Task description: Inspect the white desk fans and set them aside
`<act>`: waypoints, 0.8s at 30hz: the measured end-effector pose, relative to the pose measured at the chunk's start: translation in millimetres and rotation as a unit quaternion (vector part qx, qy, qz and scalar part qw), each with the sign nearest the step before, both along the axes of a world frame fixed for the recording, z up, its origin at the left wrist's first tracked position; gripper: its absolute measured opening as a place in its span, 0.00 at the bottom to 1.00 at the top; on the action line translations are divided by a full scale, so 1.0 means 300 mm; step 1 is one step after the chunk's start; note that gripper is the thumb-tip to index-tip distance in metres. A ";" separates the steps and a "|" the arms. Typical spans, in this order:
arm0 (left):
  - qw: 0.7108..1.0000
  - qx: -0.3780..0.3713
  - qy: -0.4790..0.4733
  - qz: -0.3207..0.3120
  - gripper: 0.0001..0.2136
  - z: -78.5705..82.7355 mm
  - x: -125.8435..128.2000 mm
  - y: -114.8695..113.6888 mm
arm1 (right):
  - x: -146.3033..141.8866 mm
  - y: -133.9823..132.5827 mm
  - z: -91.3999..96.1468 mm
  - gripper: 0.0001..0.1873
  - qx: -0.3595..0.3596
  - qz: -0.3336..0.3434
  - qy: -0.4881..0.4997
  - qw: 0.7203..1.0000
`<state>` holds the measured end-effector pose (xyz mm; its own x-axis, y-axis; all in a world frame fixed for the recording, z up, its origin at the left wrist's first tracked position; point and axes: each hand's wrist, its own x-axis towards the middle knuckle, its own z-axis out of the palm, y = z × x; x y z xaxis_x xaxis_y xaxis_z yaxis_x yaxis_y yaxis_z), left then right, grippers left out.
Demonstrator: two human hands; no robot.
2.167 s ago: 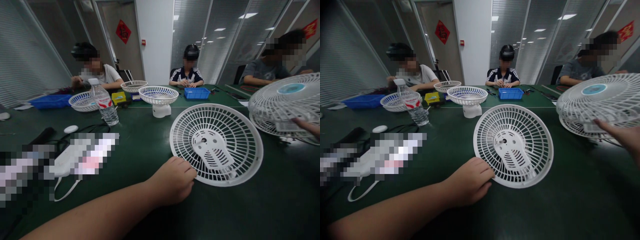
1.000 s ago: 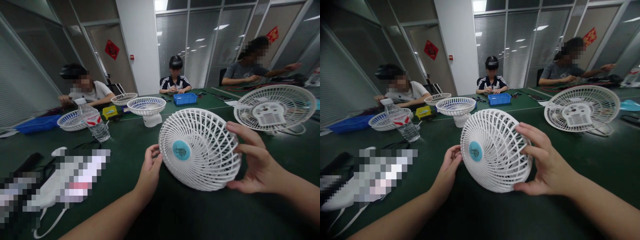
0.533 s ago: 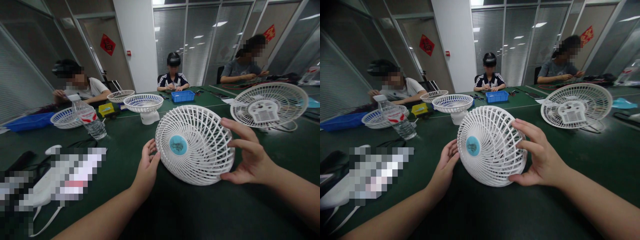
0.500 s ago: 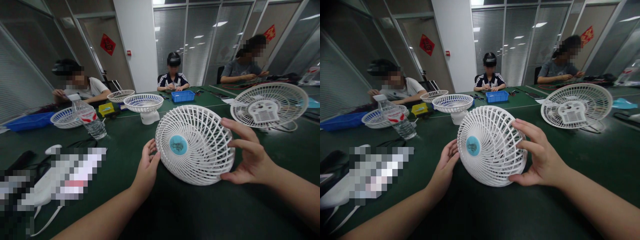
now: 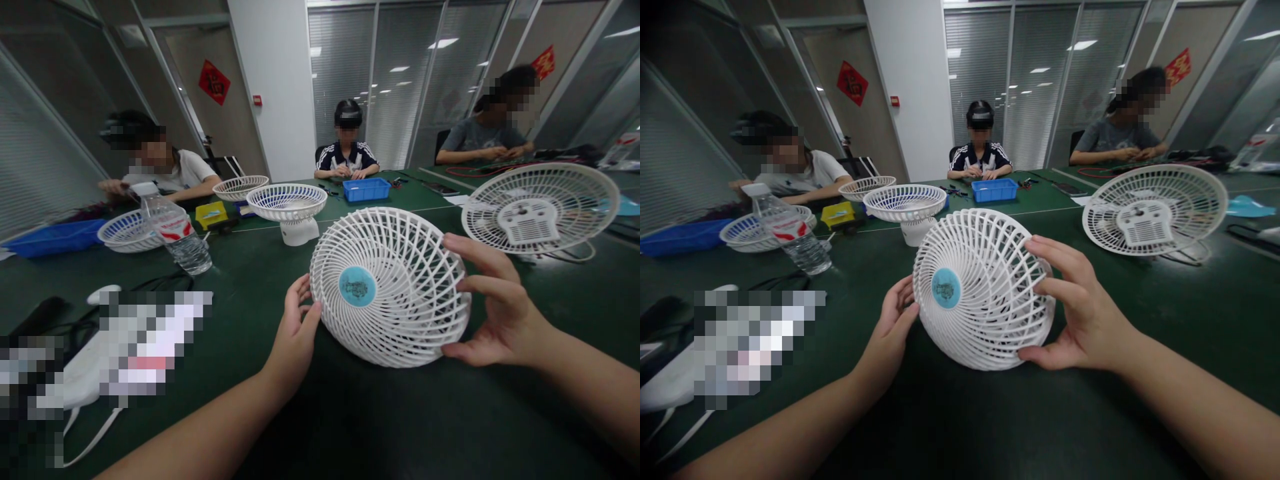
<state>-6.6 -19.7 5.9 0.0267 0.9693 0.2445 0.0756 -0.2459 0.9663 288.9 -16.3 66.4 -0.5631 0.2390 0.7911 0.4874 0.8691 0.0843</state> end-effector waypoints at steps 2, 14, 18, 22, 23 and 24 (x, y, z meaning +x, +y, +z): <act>1.000 0.001 0.002 -0.002 0.22 0.003 0.001 -0.001 | -0.001 0.000 0.002 0.42 0.000 -0.001 0.000 1.000; 1.000 -0.017 -0.016 -0.008 0.23 0.020 0.006 -0.003 | -0.017 0.013 -0.022 0.55 -0.007 0.032 0.078 0.996; 1.000 -0.014 -0.026 -0.011 0.22 0.022 0.005 0.000 | -0.018 0.012 -0.020 0.57 -0.006 0.033 0.078 0.996; 0.999 -0.019 -0.036 -0.011 0.22 0.027 0.005 -0.005 | -0.019 0.010 -0.012 0.60 0.004 0.035 0.061 0.997; 0.999 -0.019 -0.036 -0.010 0.23 0.029 0.004 -0.007 | -0.018 0.010 -0.011 0.60 0.006 0.032 0.058 0.998; 0.999 -0.019 -0.036 -0.009 0.23 0.031 0.004 -0.010 | -0.017 0.010 -0.010 0.59 0.009 0.028 0.055 0.998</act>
